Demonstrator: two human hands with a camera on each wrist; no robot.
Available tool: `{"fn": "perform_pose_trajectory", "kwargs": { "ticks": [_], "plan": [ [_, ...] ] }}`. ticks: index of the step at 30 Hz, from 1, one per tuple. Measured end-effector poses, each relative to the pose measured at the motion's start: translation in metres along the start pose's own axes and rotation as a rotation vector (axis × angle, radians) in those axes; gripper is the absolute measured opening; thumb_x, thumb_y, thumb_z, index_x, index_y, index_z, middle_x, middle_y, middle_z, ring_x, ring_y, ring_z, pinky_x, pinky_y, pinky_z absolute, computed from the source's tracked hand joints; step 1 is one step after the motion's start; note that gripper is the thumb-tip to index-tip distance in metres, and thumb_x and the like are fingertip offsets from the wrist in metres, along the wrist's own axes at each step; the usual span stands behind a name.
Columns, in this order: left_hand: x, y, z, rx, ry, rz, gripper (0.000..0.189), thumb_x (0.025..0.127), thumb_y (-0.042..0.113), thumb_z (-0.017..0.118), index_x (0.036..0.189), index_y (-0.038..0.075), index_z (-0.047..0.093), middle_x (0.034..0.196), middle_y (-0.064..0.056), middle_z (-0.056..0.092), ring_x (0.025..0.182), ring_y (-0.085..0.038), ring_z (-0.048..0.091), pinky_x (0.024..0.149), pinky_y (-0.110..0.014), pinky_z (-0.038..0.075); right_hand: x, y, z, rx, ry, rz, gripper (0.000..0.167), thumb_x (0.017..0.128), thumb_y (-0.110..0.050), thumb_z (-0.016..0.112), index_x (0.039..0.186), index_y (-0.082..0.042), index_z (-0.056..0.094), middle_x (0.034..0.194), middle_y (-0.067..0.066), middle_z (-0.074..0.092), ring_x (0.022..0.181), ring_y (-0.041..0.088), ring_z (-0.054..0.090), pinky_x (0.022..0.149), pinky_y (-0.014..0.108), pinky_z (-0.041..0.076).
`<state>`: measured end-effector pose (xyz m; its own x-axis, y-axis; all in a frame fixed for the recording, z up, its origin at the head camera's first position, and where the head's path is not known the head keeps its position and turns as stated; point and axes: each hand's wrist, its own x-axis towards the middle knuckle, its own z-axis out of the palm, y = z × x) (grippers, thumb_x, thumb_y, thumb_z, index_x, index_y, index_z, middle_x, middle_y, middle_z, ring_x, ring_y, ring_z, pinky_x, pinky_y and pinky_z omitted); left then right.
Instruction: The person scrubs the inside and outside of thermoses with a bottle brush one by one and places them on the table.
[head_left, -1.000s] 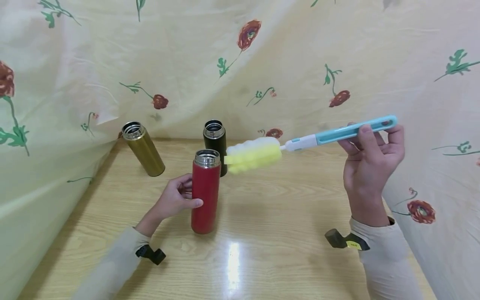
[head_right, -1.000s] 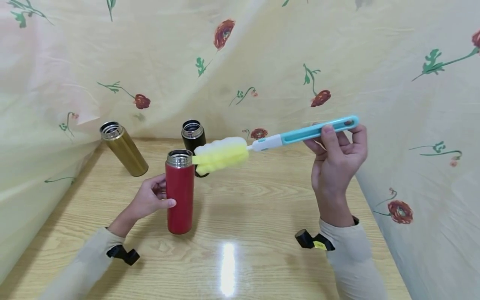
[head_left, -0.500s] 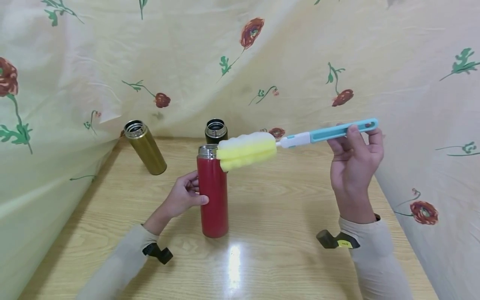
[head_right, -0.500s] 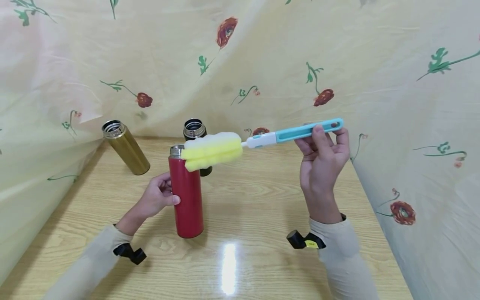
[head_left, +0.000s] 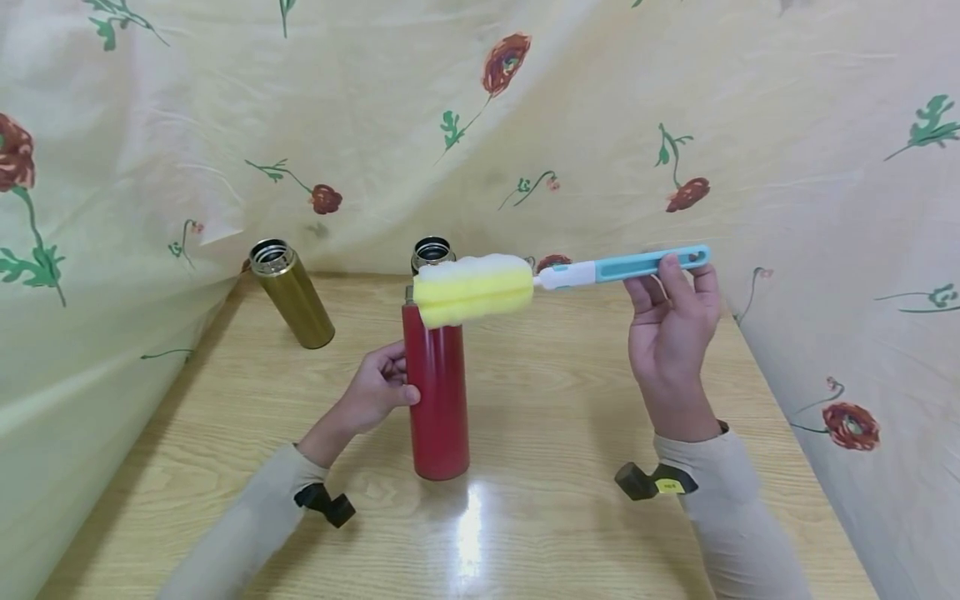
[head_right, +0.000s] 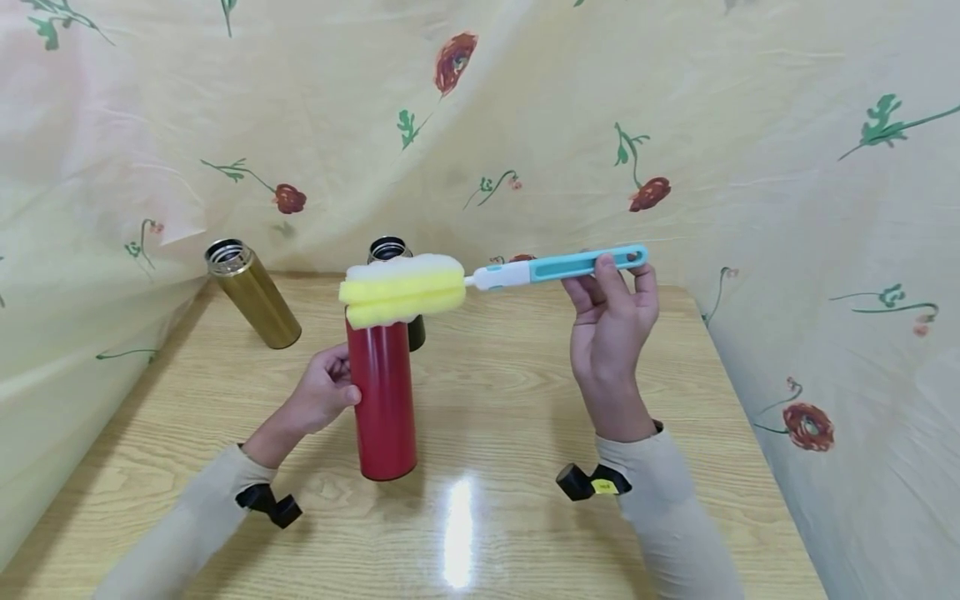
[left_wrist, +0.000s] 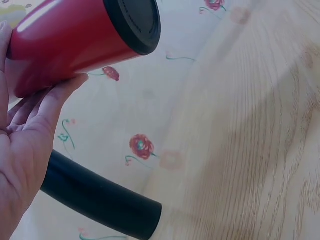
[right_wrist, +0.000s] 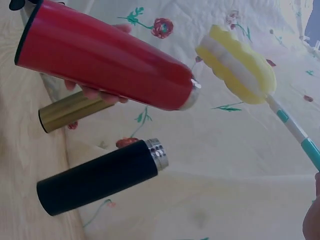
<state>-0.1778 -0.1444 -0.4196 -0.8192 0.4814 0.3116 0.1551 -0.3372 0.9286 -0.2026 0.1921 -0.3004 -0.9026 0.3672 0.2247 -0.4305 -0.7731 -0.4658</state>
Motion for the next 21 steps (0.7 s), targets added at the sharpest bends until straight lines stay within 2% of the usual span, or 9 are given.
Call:
{"fn": "perform_pose_trajectory", "kwargs": {
  "ticks": [13, 21],
  "plan": [
    [0.006, 0.001, 0.001, -0.026, 0.012, 0.007, 0.067, 0.080, 0.051, 0.082, 0.130, 0.011, 0.063, 0.109, -0.001, 0.075, 0.094, -0.012, 0.072, 0.079, -0.028, 0.061, -0.003, 0.016, -0.017, -0.088, 0.016, 0.066, 0.024, 0.093, 0.001, 0.071, 0.107, 0.004, 0.052, 0.092, 0.019, 0.069, 0.076, 0.026, 0.076, 0.077, 0.033, 0.061],
    [0.004, 0.000, -0.003, -0.048, 0.033, -0.007, 0.074, 0.078, 0.051, 0.082, 0.133, 0.006, 0.060, 0.112, -0.002, 0.075, 0.097, -0.011, 0.071, 0.081, -0.026, 0.061, -0.013, 0.018, -0.030, -0.157, 0.000, 0.122, 0.021, 0.094, 0.000, 0.069, 0.107, 0.003, 0.053, 0.090, 0.016, 0.068, 0.078, 0.025, 0.076, 0.076, 0.032, 0.061]
  ]
}}
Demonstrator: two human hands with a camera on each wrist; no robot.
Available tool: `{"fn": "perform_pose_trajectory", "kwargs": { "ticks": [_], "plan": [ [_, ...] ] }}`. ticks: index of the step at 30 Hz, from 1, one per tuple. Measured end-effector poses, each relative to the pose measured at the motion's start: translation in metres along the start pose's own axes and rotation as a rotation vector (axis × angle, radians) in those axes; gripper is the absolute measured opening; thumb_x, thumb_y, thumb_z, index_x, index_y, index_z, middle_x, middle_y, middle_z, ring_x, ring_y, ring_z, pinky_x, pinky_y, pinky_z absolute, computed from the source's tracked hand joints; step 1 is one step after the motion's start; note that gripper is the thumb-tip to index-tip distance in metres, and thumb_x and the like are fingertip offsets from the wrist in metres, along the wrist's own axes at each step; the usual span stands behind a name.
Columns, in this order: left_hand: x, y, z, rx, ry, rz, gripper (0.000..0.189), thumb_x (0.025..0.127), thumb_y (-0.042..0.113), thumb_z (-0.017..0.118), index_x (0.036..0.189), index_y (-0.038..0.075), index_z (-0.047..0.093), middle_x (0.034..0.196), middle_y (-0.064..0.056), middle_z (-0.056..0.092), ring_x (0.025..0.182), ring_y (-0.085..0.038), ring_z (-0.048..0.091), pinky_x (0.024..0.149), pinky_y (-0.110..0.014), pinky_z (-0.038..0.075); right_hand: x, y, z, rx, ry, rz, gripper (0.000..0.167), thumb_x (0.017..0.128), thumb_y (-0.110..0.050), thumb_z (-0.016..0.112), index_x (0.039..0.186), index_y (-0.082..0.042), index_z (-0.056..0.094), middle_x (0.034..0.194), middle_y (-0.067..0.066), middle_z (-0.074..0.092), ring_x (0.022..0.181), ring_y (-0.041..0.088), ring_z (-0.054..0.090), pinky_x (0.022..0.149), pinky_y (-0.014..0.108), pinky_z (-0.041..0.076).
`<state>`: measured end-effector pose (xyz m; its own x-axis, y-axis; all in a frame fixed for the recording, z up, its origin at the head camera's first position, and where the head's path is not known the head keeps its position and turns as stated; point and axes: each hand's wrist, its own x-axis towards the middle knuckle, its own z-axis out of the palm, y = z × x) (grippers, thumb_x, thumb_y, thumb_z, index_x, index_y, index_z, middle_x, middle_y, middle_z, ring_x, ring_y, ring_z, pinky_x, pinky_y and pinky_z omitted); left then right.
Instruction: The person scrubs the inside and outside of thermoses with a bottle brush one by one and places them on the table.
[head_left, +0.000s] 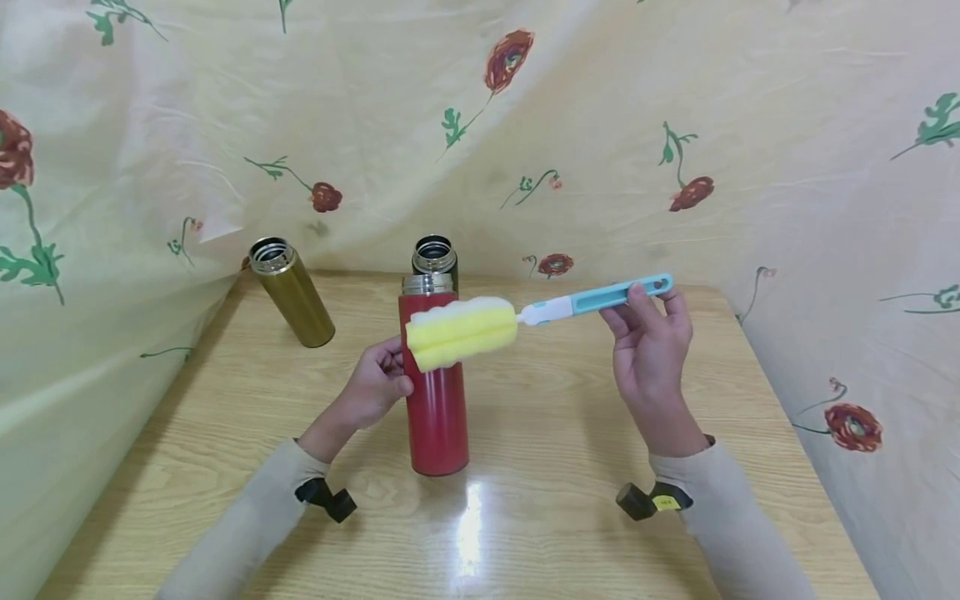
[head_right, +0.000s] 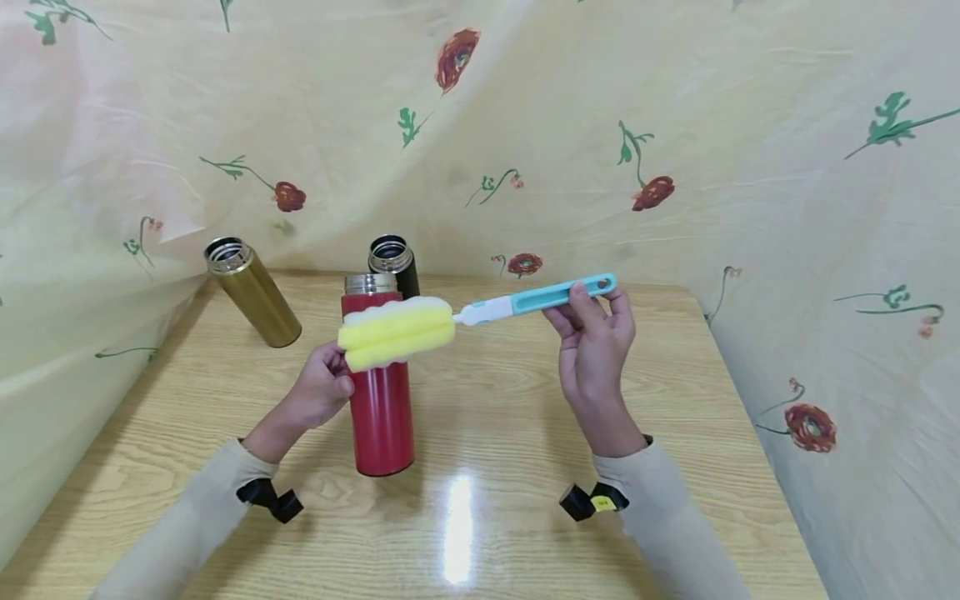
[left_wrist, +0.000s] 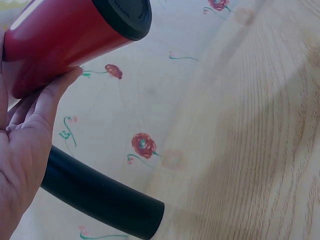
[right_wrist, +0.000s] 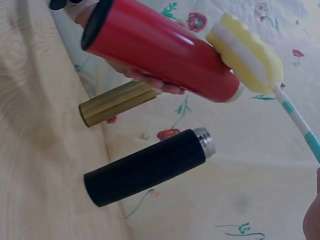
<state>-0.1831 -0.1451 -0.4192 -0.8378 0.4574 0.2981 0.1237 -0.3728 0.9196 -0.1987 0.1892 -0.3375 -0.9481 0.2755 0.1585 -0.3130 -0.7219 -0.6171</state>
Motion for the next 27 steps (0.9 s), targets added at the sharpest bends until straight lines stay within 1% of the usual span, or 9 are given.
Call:
{"fn": "perform_pose_trajectory", "kwargs": {
  "ticks": [5, 10, 12, 19, 24, 27],
  "plan": [
    [0.000, -0.002, -0.001, -0.015, 0.012, 0.014, 0.069, 0.078, 0.050, 0.082, 0.130, 0.009, 0.063, 0.108, -0.002, 0.075, 0.093, -0.009, 0.071, 0.078, -0.023, 0.060, -0.009, 0.000, -0.009, -0.011, -0.006, 0.032, 0.017, 0.096, 0.002, 0.067, 0.105, 0.003, 0.054, 0.089, 0.016, 0.068, 0.078, 0.025, 0.076, 0.075, 0.032, 0.061],
    [0.000, -0.003, -0.001, -0.030, 0.008, 0.025, 0.065, 0.077, 0.049, 0.083, 0.126, 0.010, 0.065, 0.106, -0.002, 0.076, 0.090, -0.008, 0.072, 0.076, -0.022, 0.060, -0.018, -0.001, -0.020, -0.020, 0.002, 0.058, 0.011, 0.097, 0.005, 0.063, 0.103, 0.003, 0.054, 0.089, 0.016, 0.069, 0.077, 0.025, 0.075, 0.076, 0.032, 0.061],
    [0.000, -0.003, -0.001, -0.025, 0.009, 0.029, 0.066, 0.078, 0.050, 0.083, 0.127, 0.010, 0.064, 0.107, -0.002, 0.076, 0.091, -0.009, 0.072, 0.076, -0.023, 0.060, -0.022, -0.002, -0.024, -0.024, -0.008, 0.071, 0.009, 0.098, 0.006, 0.061, 0.103, 0.003, 0.055, 0.088, 0.016, 0.069, 0.076, 0.025, 0.075, 0.076, 0.032, 0.061],
    [0.001, -0.004, -0.002, -0.011, 0.008, 0.033, 0.071, 0.079, 0.051, 0.083, 0.131, 0.008, 0.062, 0.114, -0.004, 0.075, 0.099, -0.014, 0.073, 0.084, -0.028, 0.061, -0.039, -0.002, -0.042, -0.075, -0.066, 0.117, 0.007, 0.100, 0.009, 0.055, 0.103, 0.003, 0.056, 0.090, 0.015, 0.071, 0.080, 0.024, 0.076, 0.077, 0.032, 0.061],
    [0.002, -0.005, -0.003, -0.008, 0.009, 0.034, 0.073, 0.079, 0.051, 0.083, 0.132, 0.006, 0.061, 0.114, -0.005, 0.075, 0.099, -0.015, 0.073, 0.083, -0.030, 0.061, -0.053, -0.001, -0.054, -0.134, -0.077, 0.148, 0.009, 0.100, 0.009, 0.054, 0.104, 0.001, 0.056, 0.089, 0.012, 0.072, 0.082, 0.023, 0.076, 0.080, 0.035, 0.061],
    [0.002, -0.005, -0.003, 0.003, 0.018, 0.022, 0.075, 0.078, 0.050, 0.084, 0.133, 0.005, 0.061, 0.113, -0.005, 0.075, 0.098, -0.015, 0.074, 0.082, -0.030, 0.061, -0.060, -0.002, -0.059, -0.150, -0.112, 0.149, 0.012, 0.100, 0.011, 0.052, 0.104, 0.001, 0.056, 0.089, 0.012, 0.074, 0.082, 0.023, 0.076, 0.079, 0.037, 0.061]
  ]
}}
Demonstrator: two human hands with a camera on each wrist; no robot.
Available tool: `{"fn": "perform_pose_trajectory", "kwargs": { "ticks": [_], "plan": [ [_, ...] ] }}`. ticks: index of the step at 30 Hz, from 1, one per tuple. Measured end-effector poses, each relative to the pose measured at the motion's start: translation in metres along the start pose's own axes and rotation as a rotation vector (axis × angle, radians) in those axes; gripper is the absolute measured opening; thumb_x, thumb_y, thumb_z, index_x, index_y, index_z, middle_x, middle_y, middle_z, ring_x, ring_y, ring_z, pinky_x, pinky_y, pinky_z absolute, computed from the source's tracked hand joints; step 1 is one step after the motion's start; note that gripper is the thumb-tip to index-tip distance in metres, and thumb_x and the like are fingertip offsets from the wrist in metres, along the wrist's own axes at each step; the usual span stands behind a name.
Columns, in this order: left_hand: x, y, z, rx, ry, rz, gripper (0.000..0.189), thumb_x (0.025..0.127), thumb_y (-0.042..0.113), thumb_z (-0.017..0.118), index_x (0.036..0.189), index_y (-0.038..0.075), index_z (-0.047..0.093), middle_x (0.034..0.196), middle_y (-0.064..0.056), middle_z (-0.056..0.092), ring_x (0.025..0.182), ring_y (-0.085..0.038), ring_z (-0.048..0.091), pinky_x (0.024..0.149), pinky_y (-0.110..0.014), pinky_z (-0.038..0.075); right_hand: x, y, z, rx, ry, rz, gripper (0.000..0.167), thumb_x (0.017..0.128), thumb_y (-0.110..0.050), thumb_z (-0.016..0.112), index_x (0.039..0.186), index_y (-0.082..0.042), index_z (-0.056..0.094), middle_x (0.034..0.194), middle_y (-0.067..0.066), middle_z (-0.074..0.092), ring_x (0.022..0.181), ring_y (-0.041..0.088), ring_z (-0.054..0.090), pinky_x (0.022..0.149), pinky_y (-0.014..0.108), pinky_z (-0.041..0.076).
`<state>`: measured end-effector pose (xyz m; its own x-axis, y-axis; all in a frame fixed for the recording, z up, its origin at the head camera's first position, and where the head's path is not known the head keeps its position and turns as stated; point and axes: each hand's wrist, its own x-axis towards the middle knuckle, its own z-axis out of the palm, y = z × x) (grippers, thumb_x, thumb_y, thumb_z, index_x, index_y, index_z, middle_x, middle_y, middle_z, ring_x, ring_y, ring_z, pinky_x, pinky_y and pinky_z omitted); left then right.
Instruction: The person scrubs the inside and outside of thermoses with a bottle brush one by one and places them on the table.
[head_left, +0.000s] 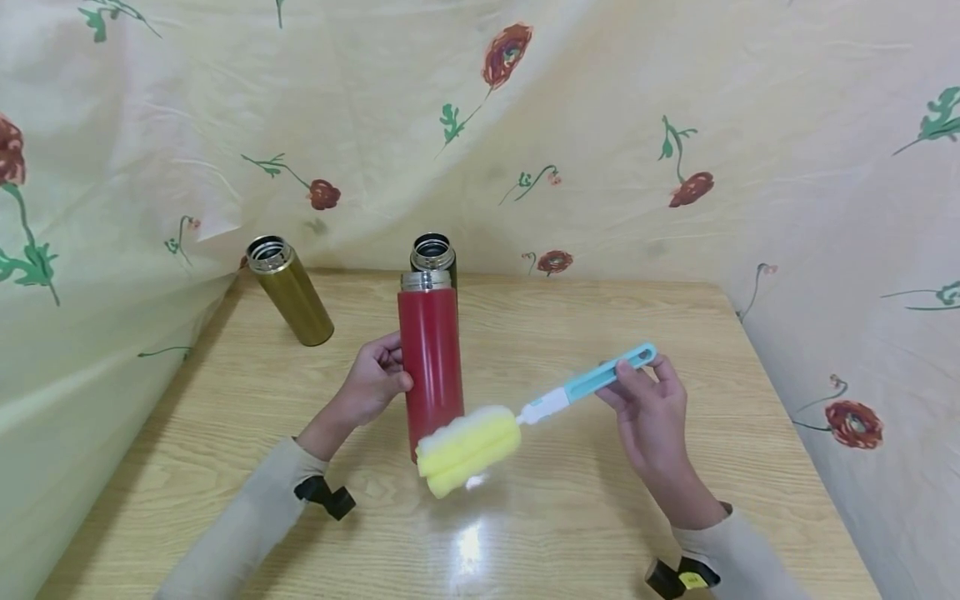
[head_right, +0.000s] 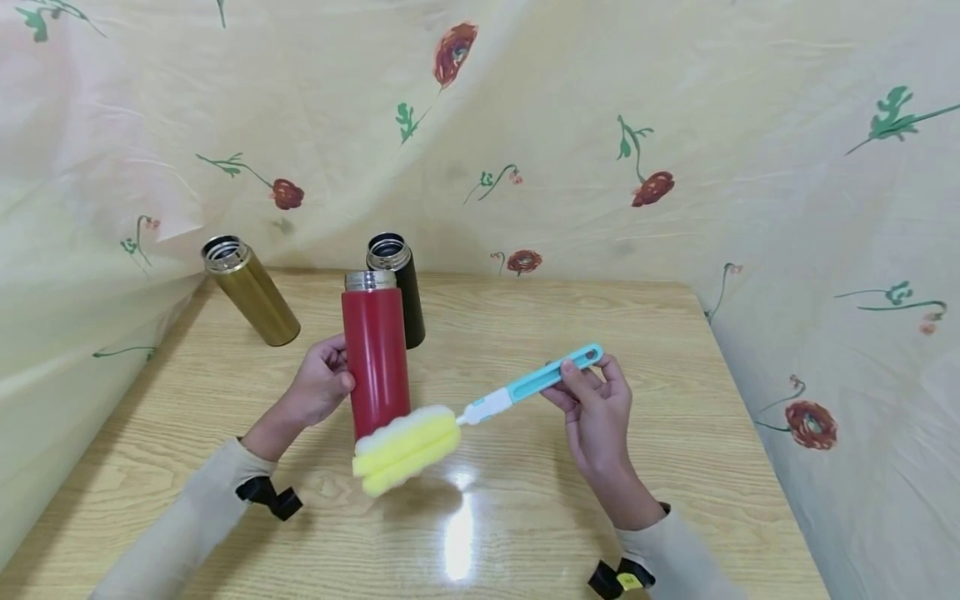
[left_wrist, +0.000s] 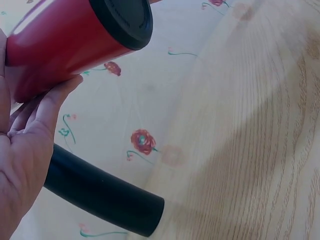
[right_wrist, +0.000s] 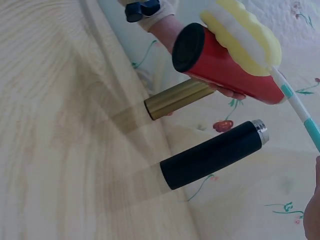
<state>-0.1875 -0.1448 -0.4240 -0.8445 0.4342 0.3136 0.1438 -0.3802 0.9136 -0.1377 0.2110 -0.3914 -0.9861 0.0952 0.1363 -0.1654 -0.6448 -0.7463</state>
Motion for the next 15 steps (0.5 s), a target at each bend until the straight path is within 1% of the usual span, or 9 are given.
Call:
{"fn": "perform_pose_trajectory", "kwargs": {
  "ticks": [4, 6, 11, 13, 15],
  "plan": [
    [0.0005, 0.0004, 0.0011, 0.023, 0.016, -0.024, 0.079, 0.077, 0.049, 0.085, 0.135, 0.002, 0.059, 0.113, -0.005, 0.075, 0.097, -0.016, 0.074, 0.082, -0.032, 0.062, -0.0080, 0.0007, -0.0041, 0.008, -0.065, -0.014, 0.016, 0.101, 0.014, 0.047, 0.106, 0.002, 0.055, 0.091, 0.015, 0.075, 0.084, 0.024, 0.077, 0.078, 0.037, 0.062],
    [0.0006, 0.0010, 0.0022, 0.045, 0.026, -0.036, 0.082, 0.078, 0.049, 0.086, 0.136, -0.002, 0.057, 0.113, -0.005, 0.075, 0.096, -0.017, 0.074, 0.081, -0.033, 0.062, -0.0098, 0.0008, -0.0054, 0.015, -0.088, -0.024, 0.017, 0.101, 0.015, 0.045, 0.107, 0.003, 0.055, 0.093, 0.017, 0.076, 0.085, 0.025, 0.077, 0.078, 0.037, 0.062],
    [0.0012, 0.0027, 0.0063, 0.090, 0.054, -0.073, 0.091, 0.078, 0.049, 0.086, 0.136, -0.011, 0.052, 0.112, -0.004, 0.075, 0.095, -0.018, 0.075, 0.081, -0.036, 0.062, -0.0090, -0.0001, -0.0061, 0.020, -0.100, -0.053, 0.018, 0.101, 0.015, 0.044, 0.109, 0.003, 0.055, 0.094, 0.018, 0.076, 0.086, 0.026, 0.077, 0.078, 0.037, 0.062],
    [0.0013, 0.0028, 0.0077, 0.085, 0.068, -0.082, 0.094, 0.077, 0.049, 0.087, 0.136, -0.013, 0.051, 0.111, -0.003, 0.075, 0.095, -0.018, 0.075, 0.081, -0.035, 0.062, -0.0082, -0.0007, -0.0056, 0.012, -0.101, -0.059, 0.018, 0.101, 0.015, 0.045, 0.111, 0.003, 0.054, 0.095, 0.017, 0.076, 0.088, 0.026, 0.077, 0.079, 0.037, 0.061],
    [0.0013, 0.0024, 0.0091, 0.071, 0.073, -0.075, 0.095, 0.075, 0.050, 0.087, 0.136, -0.014, 0.051, 0.110, -0.003, 0.076, 0.094, -0.017, 0.075, 0.080, -0.034, 0.062, -0.0074, -0.0010, -0.0049, 0.004, -0.099, -0.062, 0.018, 0.101, 0.014, 0.045, 0.112, 0.003, 0.054, 0.095, 0.016, 0.076, 0.089, 0.026, 0.077, 0.080, 0.038, 0.061]
  ]
}}
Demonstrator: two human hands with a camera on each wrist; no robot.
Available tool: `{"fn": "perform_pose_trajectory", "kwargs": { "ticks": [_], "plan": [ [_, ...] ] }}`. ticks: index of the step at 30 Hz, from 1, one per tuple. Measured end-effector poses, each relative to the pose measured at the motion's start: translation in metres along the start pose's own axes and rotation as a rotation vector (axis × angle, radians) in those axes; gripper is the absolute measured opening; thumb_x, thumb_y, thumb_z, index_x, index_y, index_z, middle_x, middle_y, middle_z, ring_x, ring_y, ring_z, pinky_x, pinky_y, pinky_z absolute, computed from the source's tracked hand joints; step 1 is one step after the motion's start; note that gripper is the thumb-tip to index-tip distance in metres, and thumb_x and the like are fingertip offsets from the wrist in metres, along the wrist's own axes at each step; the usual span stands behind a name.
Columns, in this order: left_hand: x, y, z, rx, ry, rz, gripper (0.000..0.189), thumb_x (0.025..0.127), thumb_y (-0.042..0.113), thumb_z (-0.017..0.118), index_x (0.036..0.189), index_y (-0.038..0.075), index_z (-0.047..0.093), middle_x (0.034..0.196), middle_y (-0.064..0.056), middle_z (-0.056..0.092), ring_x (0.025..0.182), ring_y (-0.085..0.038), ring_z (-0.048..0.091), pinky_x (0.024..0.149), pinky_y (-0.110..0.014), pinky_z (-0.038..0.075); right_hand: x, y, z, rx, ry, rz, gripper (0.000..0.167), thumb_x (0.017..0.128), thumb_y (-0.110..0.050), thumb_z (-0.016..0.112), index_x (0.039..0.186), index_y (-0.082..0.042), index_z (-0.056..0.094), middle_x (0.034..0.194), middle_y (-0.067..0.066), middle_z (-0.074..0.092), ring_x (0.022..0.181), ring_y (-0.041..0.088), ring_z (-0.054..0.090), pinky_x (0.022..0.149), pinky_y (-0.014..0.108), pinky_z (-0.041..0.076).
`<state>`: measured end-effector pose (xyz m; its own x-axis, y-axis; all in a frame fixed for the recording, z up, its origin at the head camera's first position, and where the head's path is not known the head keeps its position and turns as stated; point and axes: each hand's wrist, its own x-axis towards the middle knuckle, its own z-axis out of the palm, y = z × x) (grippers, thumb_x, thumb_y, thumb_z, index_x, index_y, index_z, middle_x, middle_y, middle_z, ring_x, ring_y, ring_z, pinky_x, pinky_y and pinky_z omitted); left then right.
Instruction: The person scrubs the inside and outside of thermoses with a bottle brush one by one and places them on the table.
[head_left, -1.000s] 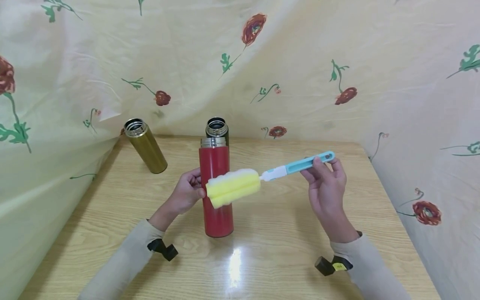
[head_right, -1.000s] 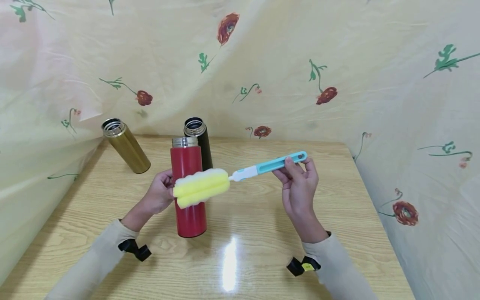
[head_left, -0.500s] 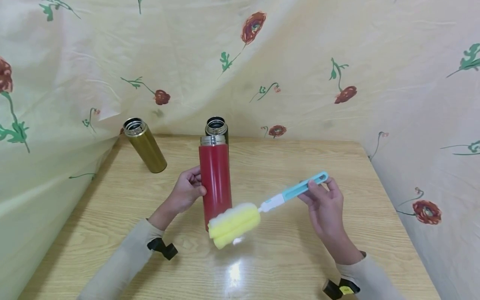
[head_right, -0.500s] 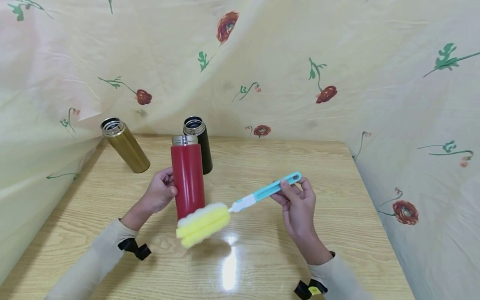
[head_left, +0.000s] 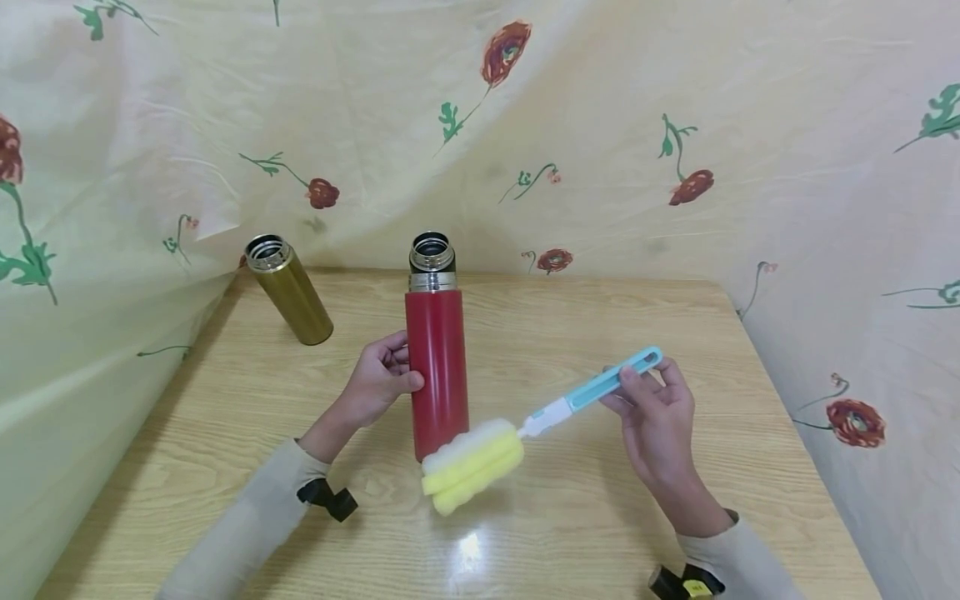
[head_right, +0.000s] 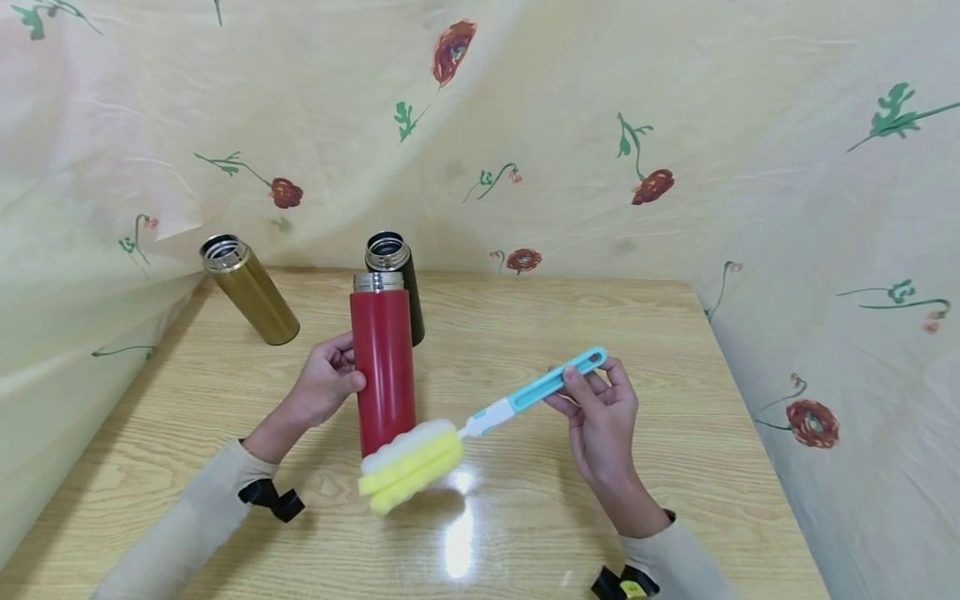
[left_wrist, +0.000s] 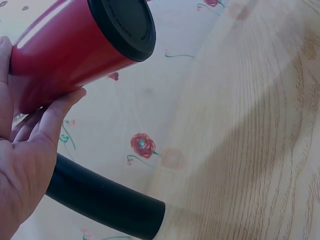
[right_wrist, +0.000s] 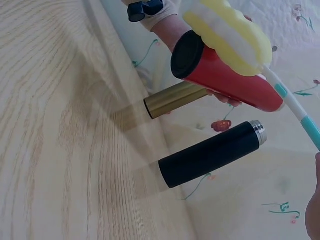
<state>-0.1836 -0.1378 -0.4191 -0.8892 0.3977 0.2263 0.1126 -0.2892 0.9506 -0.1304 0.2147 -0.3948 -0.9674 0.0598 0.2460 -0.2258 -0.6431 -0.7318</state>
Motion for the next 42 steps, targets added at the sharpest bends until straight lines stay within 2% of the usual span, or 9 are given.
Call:
{"fn": "perform_pose_trajectory", "kwargs": {
  "ticks": [3, 6, 10, 13, 20, 28, 32, 38, 42],
  "plan": [
    [0.000, -0.001, 0.001, -0.033, -0.003, 0.021, 0.093, 0.074, 0.051, 0.088, 0.135, -0.011, 0.054, 0.108, -0.003, 0.076, 0.093, -0.016, 0.075, 0.078, -0.032, 0.062, 0.002, 0.000, 0.001, -0.006, 0.016, 0.008, 0.017, 0.101, 0.013, 0.046, 0.112, 0.003, 0.054, 0.095, 0.015, 0.076, 0.090, 0.026, 0.077, 0.083, 0.039, 0.060],
    [-0.001, -0.003, 0.001, -0.067, -0.018, 0.042, 0.084, 0.074, 0.051, 0.087, 0.133, -0.002, 0.060, 0.107, -0.004, 0.076, 0.092, -0.015, 0.075, 0.077, -0.030, 0.062, 0.005, 0.001, 0.001, 0.015, 0.052, 0.027, 0.015, 0.102, 0.011, 0.047, 0.111, 0.002, 0.054, 0.094, 0.014, 0.074, 0.089, 0.025, 0.076, 0.085, 0.038, 0.059],
    [-0.001, -0.005, 0.001, -0.105, -0.030, 0.052, 0.070, 0.074, 0.050, 0.086, 0.126, 0.008, 0.066, 0.106, -0.004, 0.076, 0.092, -0.014, 0.074, 0.077, -0.027, 0.062, 0.011, 0.002, 0.003, 0.063, 0.092, 0.038, 0.012, 0.103, 0.009, 0.048, 0.112, 0.003, 0.052, 0.094, 0.014, 0.071, 0.090, 0.024, 0.075, 0.087, 0.037, 0.058],
    [-0.002, -0.006, 0.002, -0.111, -0.032, 0.055, 0.066, 0.073, 0.050, 0.086, 0.123, 0.011, 0.068, 0.105, -0.003, 0.076, 0.091, -0.013, 0.074, 0.077, -0.025, 0.061, 0.018, 0.002, 0.005, 0.084, 0.115, 0.036, 0.011, 0.102, 0.008, 0.049, 0.112, 0.003, 0.051, 0.095, 0.014, 0.069, 0.089, 0.024, 0.075, 0.087, 0.034, 0.058],
    [-0.003, -0.009, 0.002, -0.090, -0.027, 0.049, 0.064, 0.074, 0.054, 0.084, 0.119, 0.011, 0.070, 0.101, -0.002, 0.077, 0.086, -0.009, 0.073, 0.072, -0.021, 0.060, 0.038, 0.002, 0.011, 0.127, 0.185, 0.037, 0.009, 0.102, 0.005, 0.054, 0.109, 0.000, 0.052, 0.094, 0.014, 0.070, 0.082, 0.022, 0.075, 0.080, 0.028, 0.060],
    [-0.004, -0.009, 0.003, -0.066, -0.026, 0.034, 0.064, 0.072, 0.056, 0.083, 0.119, 0.014, 0.070, 0.100, 0.000, 0.076, 0.084, -0.006, 0.069, 0.070, -0.019, 0.058, 0.060, 0.002, 0.022, 0.162, 0.257, 0.005, 0.014, 0.098, 0.001, 0.064, 0.107, -0.001, 0.053, 0.093, 0.014, 0.067, 0.079, 0.023, 0.075, 0.076, 0.027, 0.061],
    [-0.004, -0.009, 0.004, -0.049, -0.028, 0.019, 0.069, 0.073, 0.057, 0.082, 0.123, 0.012, 0.068, 0.103, 0.000, 0.076, 0.086, -0.007, 0.070, 0.072, -0.020, 0.059, 0.071, 0.001, 0.028, 0.174, 0.269, -0.015, 0.015, 0.098, 0.000, 0.065, 0.106, -0.002, 0.053, 0.092, 0.013, 0.066, 0.079, 0.023, 0.074, 0.079, 0.027, 0.060],
    [-0.003, -0.011, 0.003, -0.050, -0.058, 0.031, 0.073, 0.077, 0.056, 0.081, 0.125, 0.004, 0.066, 0.104, -0.002, 0.076, 0.090, -0.011, 0.073, 0.074, -0.025, 0.061, 0.087, 0.002, 0.035, 0.188, 0.313, -0.022, 0.015, 0.097, -0.002, 0.066, 0.105, -0.001, 0.053, 0.096, 0.011, 0.061, 0.084, 0.021, 0.073, 0.083, 0.026, 0.059],
    [-0.003, -0.013, 0.002, -0.059, -0.058, 0.037, 0.068, 0.077, 0.055, 0.081, 0.124, 0.008, 0.068, 0.104, -0.002, 0.077, 0.090, -0.011, 0.073, 0.074, -0.025, 0.061, 0.096, 0.002, 0.040, 0.211, 0.339, -0.034, 0.019, 0.096, -0.003, 0.069, 0.105, -0.001, 0.052, 0.100, 0.012, 0.060, 0.084, 0.022, 0.071, 0.082, 0.025, 0.059]
  ]
}}
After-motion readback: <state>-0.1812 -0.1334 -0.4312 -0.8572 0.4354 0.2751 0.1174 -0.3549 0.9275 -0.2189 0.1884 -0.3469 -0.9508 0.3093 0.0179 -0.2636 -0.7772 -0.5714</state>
